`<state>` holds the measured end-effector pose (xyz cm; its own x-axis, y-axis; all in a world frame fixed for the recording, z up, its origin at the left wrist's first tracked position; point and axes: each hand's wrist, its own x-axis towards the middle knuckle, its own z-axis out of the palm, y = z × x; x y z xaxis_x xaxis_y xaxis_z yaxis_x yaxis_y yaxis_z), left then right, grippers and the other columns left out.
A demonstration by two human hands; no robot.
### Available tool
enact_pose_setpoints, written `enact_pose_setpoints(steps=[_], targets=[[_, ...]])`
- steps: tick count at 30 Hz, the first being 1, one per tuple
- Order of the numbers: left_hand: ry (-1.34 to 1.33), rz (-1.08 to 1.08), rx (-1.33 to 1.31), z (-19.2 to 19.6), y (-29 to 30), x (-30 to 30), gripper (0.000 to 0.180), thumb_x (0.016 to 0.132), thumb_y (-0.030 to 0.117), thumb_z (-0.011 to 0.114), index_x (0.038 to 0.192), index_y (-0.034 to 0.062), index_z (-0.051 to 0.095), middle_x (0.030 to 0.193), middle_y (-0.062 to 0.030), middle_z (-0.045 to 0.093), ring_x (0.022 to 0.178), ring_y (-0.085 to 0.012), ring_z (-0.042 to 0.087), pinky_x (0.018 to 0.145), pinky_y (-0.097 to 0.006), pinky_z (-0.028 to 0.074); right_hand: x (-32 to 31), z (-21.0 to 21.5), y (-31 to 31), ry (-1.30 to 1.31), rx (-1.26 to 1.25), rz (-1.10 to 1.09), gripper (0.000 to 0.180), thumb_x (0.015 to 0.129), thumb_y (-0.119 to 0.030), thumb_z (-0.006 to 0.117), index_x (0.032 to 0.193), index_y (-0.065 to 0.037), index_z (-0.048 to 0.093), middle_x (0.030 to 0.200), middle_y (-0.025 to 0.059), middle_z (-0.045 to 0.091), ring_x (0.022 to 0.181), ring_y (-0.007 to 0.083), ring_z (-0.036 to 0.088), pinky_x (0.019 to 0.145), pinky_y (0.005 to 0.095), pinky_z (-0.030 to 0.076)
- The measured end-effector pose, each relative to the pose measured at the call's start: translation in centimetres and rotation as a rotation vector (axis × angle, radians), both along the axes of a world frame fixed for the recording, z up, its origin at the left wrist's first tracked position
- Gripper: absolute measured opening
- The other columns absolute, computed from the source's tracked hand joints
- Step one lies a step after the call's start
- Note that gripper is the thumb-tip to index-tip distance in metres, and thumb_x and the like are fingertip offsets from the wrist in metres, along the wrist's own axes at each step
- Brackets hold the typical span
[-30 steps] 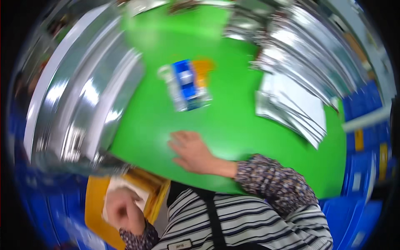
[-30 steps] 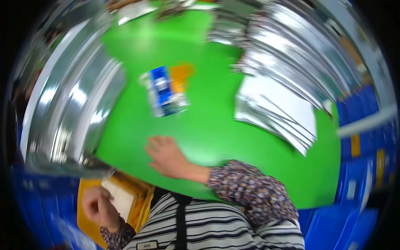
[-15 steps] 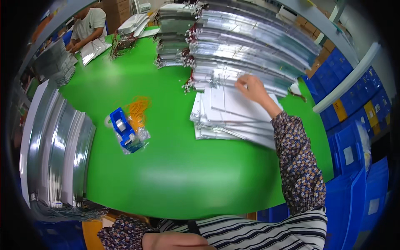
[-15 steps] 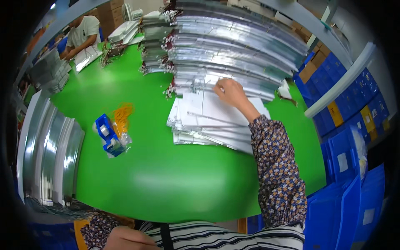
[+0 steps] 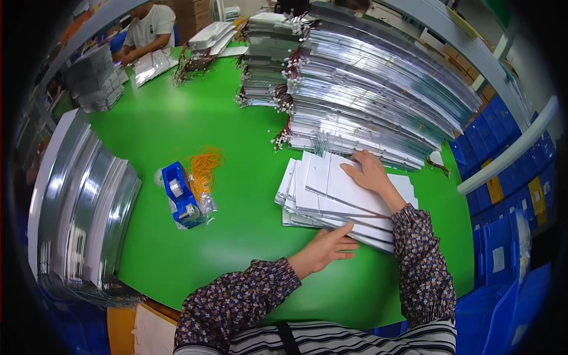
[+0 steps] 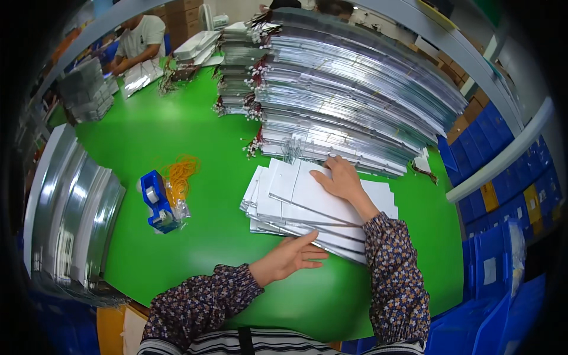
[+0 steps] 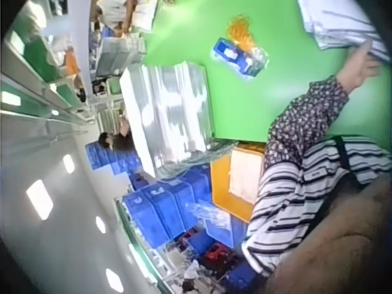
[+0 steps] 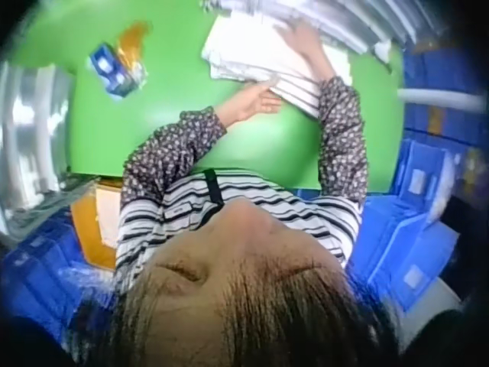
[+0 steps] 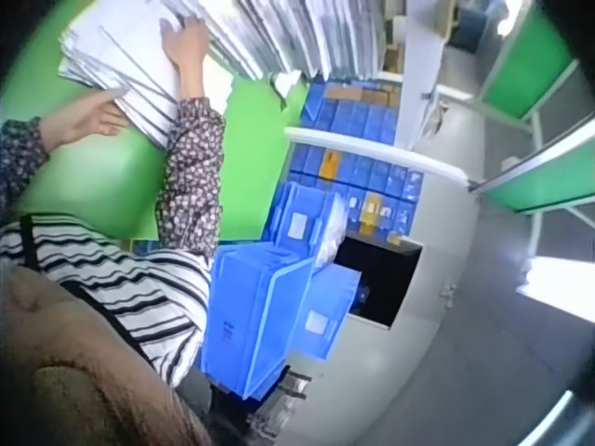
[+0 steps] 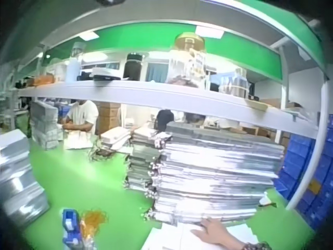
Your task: The person bundles metal light strips with rubber bands, puts the bundles into a yellow crate, and then aligns and folds white reflector sheets over the light fixture strips.
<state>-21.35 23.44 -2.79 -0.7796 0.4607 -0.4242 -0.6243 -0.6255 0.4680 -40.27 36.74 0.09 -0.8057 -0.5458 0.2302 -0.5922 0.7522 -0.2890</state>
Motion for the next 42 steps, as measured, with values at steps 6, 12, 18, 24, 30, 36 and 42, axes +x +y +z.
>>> enact_pose_setpoints(steps=[6, 12, 18, 24, 30, 36, 42], targets=[[-0.063, 0.078, 0.143, 1.3, 1.3, -0.2, 0.038, 0.089, 0.027, 0.06, 0.114, 0.0008, 0.051, 0.107, -0.0141, 0.06, 0.096, -0.024, 0.06, 0.083, -0.036, 0.05, 1.1, -0.1, 0.1, -0.065, -0.159, -0.053, 0.055, 0.077, -0.049, 0.065, 0.091, 0.004, 0.065, 0.086, 0.0187, 0.06, 0.084, 0.0334, 0.058, 0.074, 0.037, 0.046], [0.049, 0.038, 0.058, 2.1, 1.3, -0.6, 0.043, 0.087, 0.031, 0.062, 0.116, 0.001, 0.053, 0.109, -0.0094, 0.059, 0.096, -0.0195, 0.056, 0.085, -0.034, 0.047, 0.9, 1.9, 0.6, 0.022, -0.168, -0.102, 0.054, 0.078, -0.048, 0.065, 0.07, 0.006, 0.059, 0.068, 0.0209, 0.057, 0.067, 0.0347, 0.056, 0.061, 0.0408, 0.042], [0.252, 0.0, 0.214, 0.7, 0.5, 1.0, 0.043, 0.086, 0.036, 0.063, 0.113, 0.0038, 0.057, 0.111, -0.0049, 0.057, 0.101, -0.0147, 0.053, 0.088, -0.033, 0.045, 6.0, 9.1, -1.4, 0.334, -0.024, -0.112, 0.049, 0.081, -0.045, 0.061, 0.067, 0.001, 0.053, 0.055, 0.0228, 0.052, 0.053, 0.0402, 0.053, 0.05, 0.046, 0.039], [0.504, -0.104, -0.058, 4.5, -4.5, 7.1, 0.058, 0.087, 0.038, 0.061, 0.124, -0.0038, 0.048, 0.13, -0.0139, 0.048, 0.119, -0.0245, 0.045, 0.1, -0.035, 0.037, 12.5, 15.0, -6.3, 0.244, -0.011, 0.028, 0.047, 0.083, -0.042, 0.06, 0.067, 0.001, 0.052, 0.053, 0.0211, 0.05, 0.049, 0.0378, 0.05, 0.049, 0.0437, 0.038], [1.195, 0.326, -1.069, 6.7, -12.5, 17.7, 0.081, 0.07, 0.041, 0.076, 0.13, -0.0018, 0.041, 0.133, -0.021, 0.042, 0.124, -0.0318, 0.041, 0.105, -0.04, 0.03, 16.5, 6.2, -11.8, -0.94, 0.148, -0.122, 0.066, 0.09, -0.057, 0.039, 0.087, 0.005, 0.062, 0.069, 0.0153, 0.06, 0.059, 0.0195, 0.053, 0.053, 0.0365, 0.044], [0.682, 0.865, -1.492, 1.1, -22.8, 24.8, 0.087, 0.069, 0.027, 0.076, 0.137, 0.0013, 0.029, 0.139, -0.0209, 0.03, 0.13, -0.0332, 0.03, 0.107, -0.041, 0.026, 25.5, 4.6, -18.5, -1.266, 0.301, 0.254, 0.059, 0.092, -0.051, 0.042, 0.123, -0.002, 0.054, 0.108, 0.0173, 0.062, 0.09, 0.0235, 0.059, 0.074, 0.0355, 0.05], [0.973, 0.568, -1.282, 5.7, -27.0, 27.5, 0.073, 0.069, 0.013, 0.07, 0.134, 0.0007, 0.039, 0.127, -0.017, 0.049, 0.119, -0.0298, 0.046, 0.102, -0.037, 0.033, 27.3, -0.3, -20.8, -1.119, 0.092, 0.658, 0.046, 0.096, -0.038, 0.039, 0.114, 0.001, 0.057, 0.1, 0.0197, 0.063, 0.09, 0.0293, 0.06, 0.08, 0.034, 0.047]])
